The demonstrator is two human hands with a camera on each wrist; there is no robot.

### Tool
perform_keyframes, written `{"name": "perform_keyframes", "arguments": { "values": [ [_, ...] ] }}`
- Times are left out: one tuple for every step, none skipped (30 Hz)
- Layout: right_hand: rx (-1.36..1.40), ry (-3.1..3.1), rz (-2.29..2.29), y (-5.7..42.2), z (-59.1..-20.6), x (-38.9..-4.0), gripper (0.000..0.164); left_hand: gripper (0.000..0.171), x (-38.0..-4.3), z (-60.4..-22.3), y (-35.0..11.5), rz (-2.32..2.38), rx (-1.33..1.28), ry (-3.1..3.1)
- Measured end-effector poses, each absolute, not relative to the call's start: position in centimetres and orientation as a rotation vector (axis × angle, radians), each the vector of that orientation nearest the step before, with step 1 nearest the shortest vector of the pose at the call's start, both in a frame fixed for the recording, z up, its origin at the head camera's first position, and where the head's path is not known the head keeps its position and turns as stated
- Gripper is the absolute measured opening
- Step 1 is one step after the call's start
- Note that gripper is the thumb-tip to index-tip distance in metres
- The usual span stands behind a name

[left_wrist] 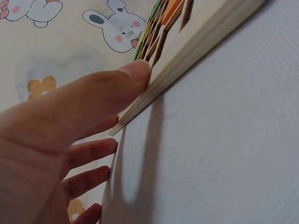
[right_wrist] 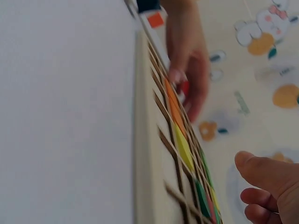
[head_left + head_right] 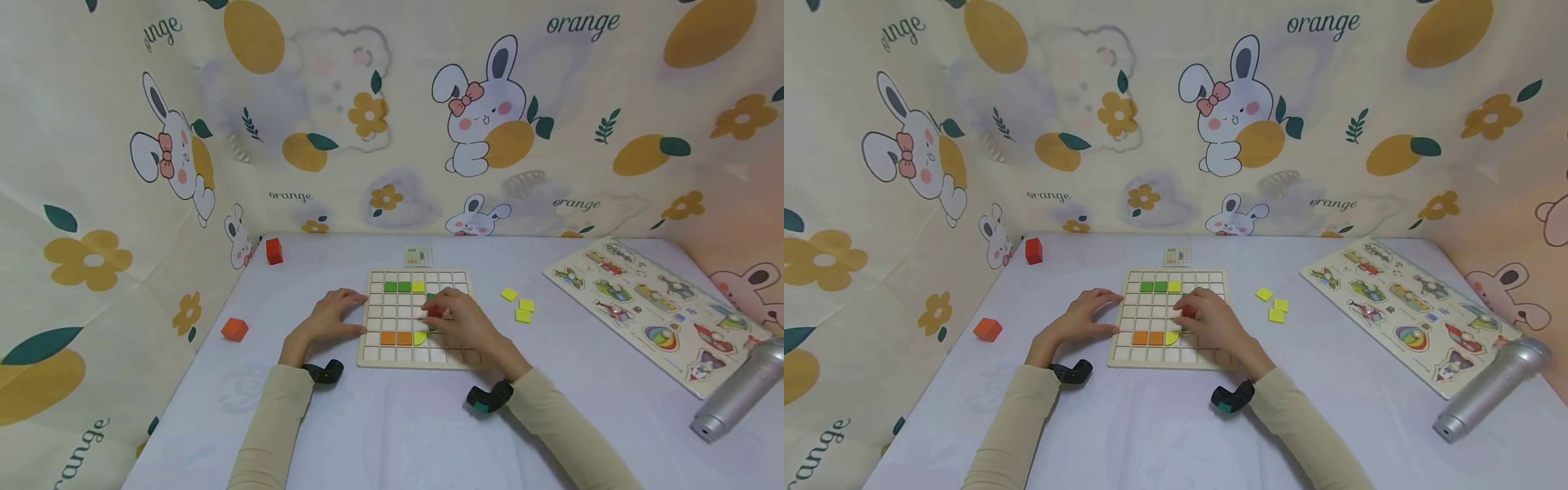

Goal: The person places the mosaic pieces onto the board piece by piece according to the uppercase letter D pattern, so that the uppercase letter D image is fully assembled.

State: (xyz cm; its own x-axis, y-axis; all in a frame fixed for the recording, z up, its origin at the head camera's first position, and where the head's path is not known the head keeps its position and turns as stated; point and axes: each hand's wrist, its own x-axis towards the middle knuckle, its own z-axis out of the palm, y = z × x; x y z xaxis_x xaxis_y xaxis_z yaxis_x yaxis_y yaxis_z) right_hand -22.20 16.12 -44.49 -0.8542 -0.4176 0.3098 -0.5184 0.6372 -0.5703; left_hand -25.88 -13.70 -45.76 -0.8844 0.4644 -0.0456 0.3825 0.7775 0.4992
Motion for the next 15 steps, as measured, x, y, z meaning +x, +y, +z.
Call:
{"name": "perform_keyframes", "arguments": {
  "values": [
    [0.759,-2.702,1.017,16.7,-44.4,-22.3,0.020,0.066,-25.9,-45.8,-13.7,0.735,0.673,2.805],
    [0.733,-2.702,1.025,17.3,-44.4,-22.3,0.020,0.066,-25.8,-45.8,-13.7,0.735,0.671,2.806],
    [0.707,-2.704,1.035,17.9,-44.3,-22.4,0.020,0.066,-25.8,-45.8,-13.7,0.736,0.670,2.807],
    [0.674,-2.711,1.031,18.4,-44.2,-22.5,0.019,0.066,-25.8,-45.8,-13.7,0.737,0.669,2.808],
    [0.641,-2.719,1.023,19.0,-44.2,-22.5,0.019,0.066,-25.8,-45.8,-13.7,0.738,0.668,2.808],
    [0.612,-2.724,1.005,19.6,-44.2,-22.6,0.019,0.066,-25.8,-45.8,-13.7,0.738,0.665,2.808],
    [0.586,-2.729,0.985,20.2,-44.1,-22.7,0.019,0.067,-25.8,-45.8,-13.7,0.739,0.664,2.808],
    [0.565,-2.729,0.966,20.7,-44.1,-22.8,0.018,0.067,-25.8,-45.7,-13.7,0.738,0.660,2.807],
    [0.548,-2.722,0.944,21.3,-44.0,-22.9,0.018,0.067,-25.8,-45.8,-13.7,0.740,0.658,2.806],
    [0.534,-2.713,0.915,21.8,-44.0,-23.0,0.018,0.067,-25.8,-45.8,-13.7,0.741,0.655,2.805],
    [0.529,-2.698,0.894,22.4,-44.0,-23.1,0.019,0.067,-25.8,-45.8,-13.7,0.741,0.654,2.804],
    [0.525,-2.682,0.871,22.9,-44.0,-23.1,0.019,0.067,-25.8,-45.8,-13.7,0.742,0.651,2.803],
    [0.521,-2.669,0.853,23.4,-44.0,-23.2,0.020,0.067,-25.8,-45.8,-13.7,0.742,0.648,2.802],
    [0.514,-2.656,0.835,23.9,-44.0,-23.2,0.021,0.068,-25.8,-45.8,-13.7,0.745,0.644,2.801],
    [0.503,-2.647,0.822,24.4,-44.1,-23.3,0.022,0.068,-25.8,-45.8,-13.7,0.746,0.641,2.801]
  ]
}}
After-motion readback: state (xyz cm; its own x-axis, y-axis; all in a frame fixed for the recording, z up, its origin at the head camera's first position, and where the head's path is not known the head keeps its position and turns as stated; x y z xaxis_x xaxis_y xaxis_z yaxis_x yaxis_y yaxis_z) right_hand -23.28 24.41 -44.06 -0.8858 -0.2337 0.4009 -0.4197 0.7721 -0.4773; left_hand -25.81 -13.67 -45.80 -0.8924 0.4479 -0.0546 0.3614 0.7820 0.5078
